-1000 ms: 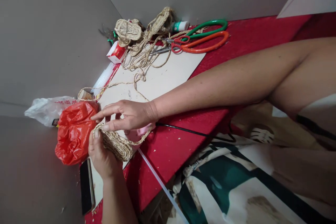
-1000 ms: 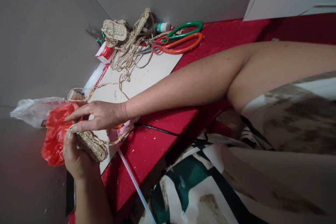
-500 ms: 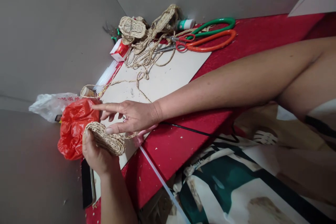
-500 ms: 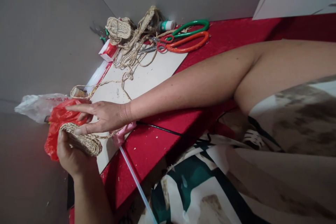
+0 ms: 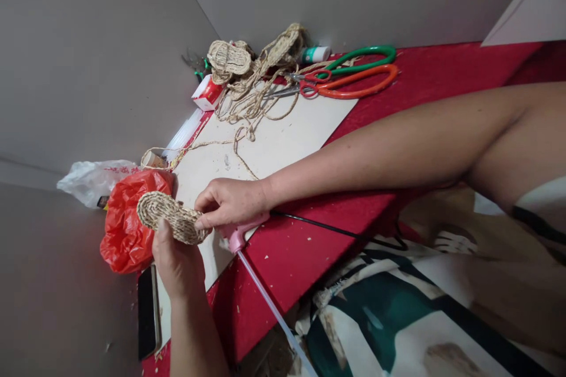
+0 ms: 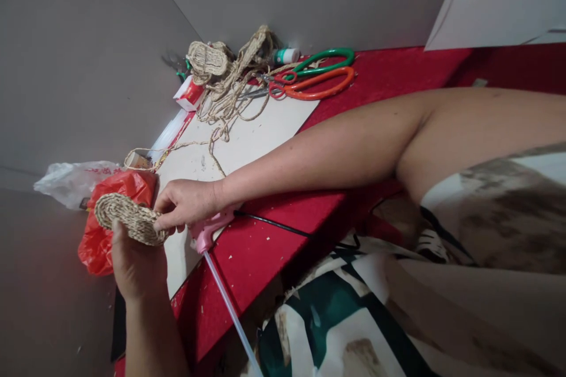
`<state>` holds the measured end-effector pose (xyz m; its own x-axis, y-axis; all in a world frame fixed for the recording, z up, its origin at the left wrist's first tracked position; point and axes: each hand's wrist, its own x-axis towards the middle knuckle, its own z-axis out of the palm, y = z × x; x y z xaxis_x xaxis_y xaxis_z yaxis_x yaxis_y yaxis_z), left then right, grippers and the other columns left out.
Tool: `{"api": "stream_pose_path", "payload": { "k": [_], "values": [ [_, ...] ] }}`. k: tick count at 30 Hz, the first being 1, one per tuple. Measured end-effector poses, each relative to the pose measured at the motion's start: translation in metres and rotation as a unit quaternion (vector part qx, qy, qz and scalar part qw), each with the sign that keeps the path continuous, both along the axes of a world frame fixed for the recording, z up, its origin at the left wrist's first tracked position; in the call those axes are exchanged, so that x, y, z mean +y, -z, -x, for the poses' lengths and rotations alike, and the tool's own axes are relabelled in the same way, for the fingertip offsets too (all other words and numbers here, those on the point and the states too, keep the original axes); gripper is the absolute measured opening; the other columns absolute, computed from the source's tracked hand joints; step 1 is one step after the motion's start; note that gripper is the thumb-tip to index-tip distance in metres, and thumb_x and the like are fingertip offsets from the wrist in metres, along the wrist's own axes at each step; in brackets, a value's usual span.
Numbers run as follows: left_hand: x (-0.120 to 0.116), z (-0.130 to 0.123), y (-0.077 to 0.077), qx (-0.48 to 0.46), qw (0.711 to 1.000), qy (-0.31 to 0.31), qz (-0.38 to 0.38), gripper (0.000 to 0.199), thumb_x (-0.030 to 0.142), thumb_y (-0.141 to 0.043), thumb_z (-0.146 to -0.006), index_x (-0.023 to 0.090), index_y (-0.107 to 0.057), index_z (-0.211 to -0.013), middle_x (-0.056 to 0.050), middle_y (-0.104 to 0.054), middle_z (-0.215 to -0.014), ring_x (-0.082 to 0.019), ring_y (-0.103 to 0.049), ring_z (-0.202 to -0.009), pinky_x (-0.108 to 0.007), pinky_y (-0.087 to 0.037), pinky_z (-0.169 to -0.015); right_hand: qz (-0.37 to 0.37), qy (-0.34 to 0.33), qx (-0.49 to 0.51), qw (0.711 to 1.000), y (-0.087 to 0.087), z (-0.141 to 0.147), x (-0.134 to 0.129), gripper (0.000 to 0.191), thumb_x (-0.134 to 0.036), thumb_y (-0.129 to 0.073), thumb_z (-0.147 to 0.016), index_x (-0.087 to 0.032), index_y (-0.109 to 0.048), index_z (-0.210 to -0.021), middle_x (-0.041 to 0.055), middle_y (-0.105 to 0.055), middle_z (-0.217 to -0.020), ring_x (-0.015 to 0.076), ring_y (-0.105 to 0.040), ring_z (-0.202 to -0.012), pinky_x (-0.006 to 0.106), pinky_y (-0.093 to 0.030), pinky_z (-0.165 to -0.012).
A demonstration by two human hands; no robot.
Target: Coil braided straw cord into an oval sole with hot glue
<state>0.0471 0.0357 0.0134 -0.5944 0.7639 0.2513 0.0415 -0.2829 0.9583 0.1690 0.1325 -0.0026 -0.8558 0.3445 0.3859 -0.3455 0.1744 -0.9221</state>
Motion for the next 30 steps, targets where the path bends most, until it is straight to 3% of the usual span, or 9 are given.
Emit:
{"api": "stream_pose_path", "payload": {
  "k": [3, 6, 8, 11, 13, 18, 23, 30],
  "values": [
    [-0.001, 0.003, 0.002, -0.001, 0.999, 0.032, 0.035, 0.025, 0.029, -0.075, -0.070, 0.015, -0.069, -0.090, -0.004, -0.066, -0.089, -0.015, -0.060, -0.077, -0.026, -0.049, -0.070, 0.016, -0.002, 0.007, 1.000, 0.000, 0.002, 0.004, 0.014, -0.011, -0.056, -0.082, -0.009, -0.058, -0.068, -0.0048, -0.054, -0.056, 0.0044, -0.051, -0.050, 0.017, -0.041, -0.051],
    [0.000, 0.005, 0.002, 0.000, 0.999, 0.027, 0.024, 0.023, 0.025, -0.077, -0.068, 0.014, -0.070, -0.087, -0.005, -0.067, -0.090, -0.014, -0.062, -0.078, -0.026, -0.050, -0.072, 0.013, 0.006, 0.003, 1.000, 0.001, 0.001, 0.005, 0.012, -0.013, -0.055, -0.082, -0.009, -0.058, -0.071, -0.0034, -0.056, -0.059, 0.0048, -0.052, -0.050, 0.018, -0.043, -0.052],
    [0.000, 0.005, 0.001, -0.005, 1.000, 0.015, 0.012, 0.024, 0.025, -0.079, -0.067, 0.014, -0.070, -0.087, -0.004, -0.067, -0.089, -0.013, -0.062, -0.076, -0.024, -0.050, -0.068, 0.001, 0.040, 0.006, 0.999, 0.000, 0.000, 0.005, 0.009, -0.017, -0.057, -0.082, -0.009, -0.060, -0.080, -0.0029, -0.058, -0.061, 0.0050, -0.053, -0.050, 0.018, -0.043, -0.052],
    [0.001, 0.004, -0.001, -0.010, 1.000, -0.001, 0.004, 0.026, 0.029, -0.079, -0.066, 0.014, -0.069, -0.084, -0.003, -0.065, -0.081, -0.011, -0.059, -0.065, -0.020, -0.047, -0.053, -0.030, 0.129, 0.054, 0.990, -0.001, -0.002, 0.005, 0.020, -0.020, -0.061, -0.079, -0.009, -0.061, -0.096, -0.0028, -0.058, -0.064, 0.0056, -0.053, -0.055, 0.018, -0.044, -0.057],
    [0.001, 0.003, -0.002, -0.005, 1.000, -0.005, 0.000, 0.027, 0.032, -0.079, -0.066, 0.015, -0.067, -0.082, -0.002, -0.062, -0.074, -0.010, -0.055, -0.058, -0.020, -0.044, -0.047, -0.044, 0.154, 0.098, 0.982, 0.000, -0.002, 0.004, 0.021, -0.017, -0.059, -0.078, -0.008, -0.061, -0.097, -0.0024, -0.058, -0.066, 0.0057, -0.053, -0.059, 0.019, -0.044, -0.060],
    [0.000, 0.000, -0.003, 0.007, 1.000, -0.006, -0.011, 0.029, 0.035, -0.077, -0.068, 0.016, -0.065, -0.086, 0.000, -0.058, -0.070, -0.009, -0.051, -0.053, -0.020, -0.042, -0.044, -0.036, 0.115, 0.134, 0.984, 0.005, 0.001, 0.004, 0.024, -0.014, -0.053, -0.081, -0.007, -0.064, -0.101, -0.0013, -0.060, -0.069, 0.0058, -0.052, -0.060, 0.019, -0.045, -0.059],
    [-0.001, -0.002, -0.002, 0.000, 1.000, -0.026, -0.017, 0.032, 0.034, -0.078, -0.067, 0.017, -0.063, -0.090, 0.000, -0.057, -0.071, -0.010, -0.049, -0.052, -0.019, -0.038, -0.040, -0.045, 0.155, 0.148, 0.976, 0.008, 0.004, 0.004, 0.024, -0.014, -0.056, -0.080, -0.006, -0.070, -0.098, 0.0042, -0.068, -0.083, 0.0071, -0.057, -0.070, 0.019, -0.047, -0.066],
    [-0.001, -0.007, 0.003, 0.029, 0.999, -0.020, -0.009, 0.023, 0.033, -0.074, -0.073, 0.018, -0.060, -0.085, 0.003, -0.052, -0.068, -0.007, -0.045, -0.050, -0.018, -0.040, -0.045, -0.075, 0.165, 0.165, 0.970, 0.011, 0.003, 0.001, 0.021, -0.013, -0.057, -0.081, -0.007, -0.072, -0.094, 0.0053, -0.072, -0.084, 0.0068, -0.062, -0.071, 0.017, -0.048, -0.067]
  ]
}}
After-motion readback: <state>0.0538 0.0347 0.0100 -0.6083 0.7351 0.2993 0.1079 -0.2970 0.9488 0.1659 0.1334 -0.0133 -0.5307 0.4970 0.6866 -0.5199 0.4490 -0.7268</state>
